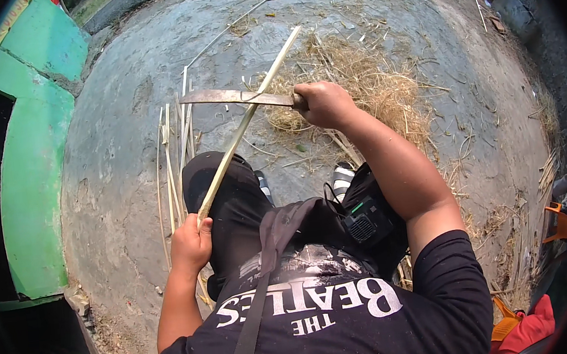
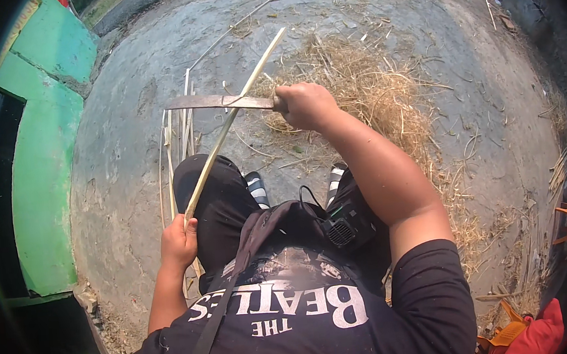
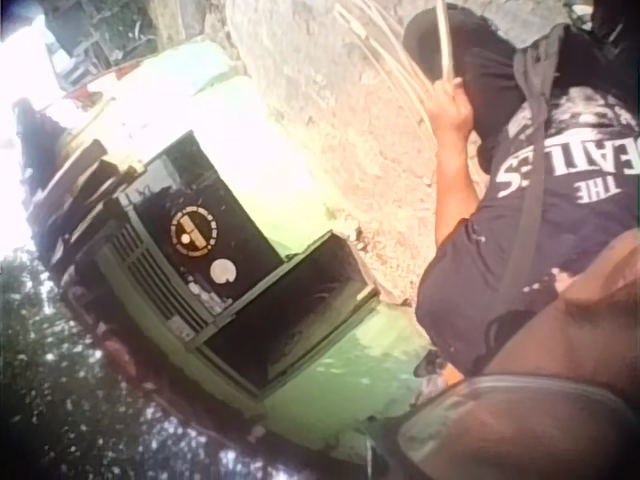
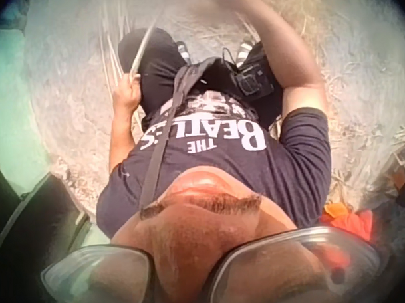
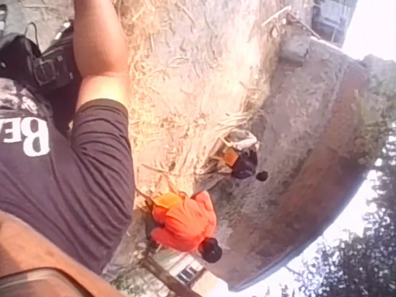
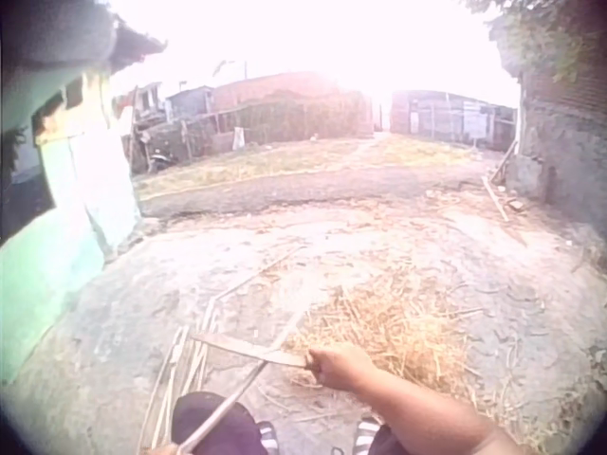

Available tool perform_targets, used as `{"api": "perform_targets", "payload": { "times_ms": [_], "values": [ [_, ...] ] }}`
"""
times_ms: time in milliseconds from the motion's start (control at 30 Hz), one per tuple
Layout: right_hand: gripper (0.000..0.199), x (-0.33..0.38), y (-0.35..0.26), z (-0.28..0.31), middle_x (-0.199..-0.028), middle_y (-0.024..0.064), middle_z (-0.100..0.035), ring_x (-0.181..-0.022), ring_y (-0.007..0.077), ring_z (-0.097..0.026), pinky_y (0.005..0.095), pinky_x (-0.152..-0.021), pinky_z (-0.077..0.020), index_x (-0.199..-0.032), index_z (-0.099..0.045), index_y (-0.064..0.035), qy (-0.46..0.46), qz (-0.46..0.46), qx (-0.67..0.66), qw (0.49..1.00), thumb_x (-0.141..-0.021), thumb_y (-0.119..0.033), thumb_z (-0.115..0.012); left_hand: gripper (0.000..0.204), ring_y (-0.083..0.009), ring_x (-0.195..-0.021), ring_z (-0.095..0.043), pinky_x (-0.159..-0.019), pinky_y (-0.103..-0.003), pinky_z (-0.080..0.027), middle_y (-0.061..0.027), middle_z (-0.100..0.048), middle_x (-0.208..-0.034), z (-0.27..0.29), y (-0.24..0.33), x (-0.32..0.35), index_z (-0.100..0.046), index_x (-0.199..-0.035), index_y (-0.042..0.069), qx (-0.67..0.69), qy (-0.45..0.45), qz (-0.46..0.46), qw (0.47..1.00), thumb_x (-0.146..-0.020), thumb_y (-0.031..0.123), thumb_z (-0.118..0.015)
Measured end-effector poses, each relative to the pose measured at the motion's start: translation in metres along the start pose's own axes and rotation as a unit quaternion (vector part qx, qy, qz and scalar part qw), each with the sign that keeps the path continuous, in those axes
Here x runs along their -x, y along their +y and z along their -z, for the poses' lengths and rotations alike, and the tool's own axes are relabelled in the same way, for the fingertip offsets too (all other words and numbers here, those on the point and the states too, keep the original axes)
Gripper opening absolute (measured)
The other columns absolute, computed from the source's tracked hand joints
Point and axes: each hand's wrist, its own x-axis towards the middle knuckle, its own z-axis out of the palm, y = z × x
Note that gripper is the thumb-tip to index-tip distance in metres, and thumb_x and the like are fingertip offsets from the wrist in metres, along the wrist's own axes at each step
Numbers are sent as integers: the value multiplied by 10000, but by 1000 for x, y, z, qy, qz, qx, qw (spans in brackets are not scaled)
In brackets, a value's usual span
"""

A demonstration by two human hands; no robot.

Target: The person holds a bamboo stick and uses a knife to shave and scrape along its length, repeatedly peeling shavings off the bamboo strip and turning it by hand.

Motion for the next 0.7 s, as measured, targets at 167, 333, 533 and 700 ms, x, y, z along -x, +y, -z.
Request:
{"api": "perform_targets", "payload": {
  "times_ms": [167, 333, 533, 700],
  "values": [
    [141, -4, -5, -4, -830, 127, -723, -835, 356, -724, 487, -712, -569, -940, -679, -155, -59, 52, 61, 995, -807, -196, -701, 413, -505, -696, -619, -584, -546, -461, -252, -621, -699, 6, -2, 4, -551, -870, 23, -10, -17, 37, 999, -1045, 397, -561],
    [166, -8, 1, -17, -843, 145, -721, -854, 368, -718, 489, -730, -569, -956, -693, -126, -38, 33, 13, 999, -866, -265, -692, 450, -487, -686, -624, -586, -512, -466, -242, -617, -691, 4, -14, 13, -566, -888, 13, 41, -21, 52, 998, -1056, 429, -534],
    [138, -9, 18, 1, -879, 157, -732, -849, 375, -717, 488, -731, -571, -953, -701, -128, -10, -14, 7, 1000, -874, -238, -680, 467, -493, -683, -620, -579, -518, -458, -250, -618, -697, 5, -12, 14, -567, -919, 12, 30, -13, 63, 997, -1076, 443, -477],
    [165, 0, -23, -11, -917, 143, -741, -894, 364, -721, 485, -800, -574, -966, -697, -114, -120, 60, 50, 990, -823, -194, -676, 444, -509, -668, -610, -564, -550, -450, -265, -615, -693, -3, -13, 23, -543, -902, 22, -45, 6, 49, 998, -1076, 425, -477]
  ]
}}
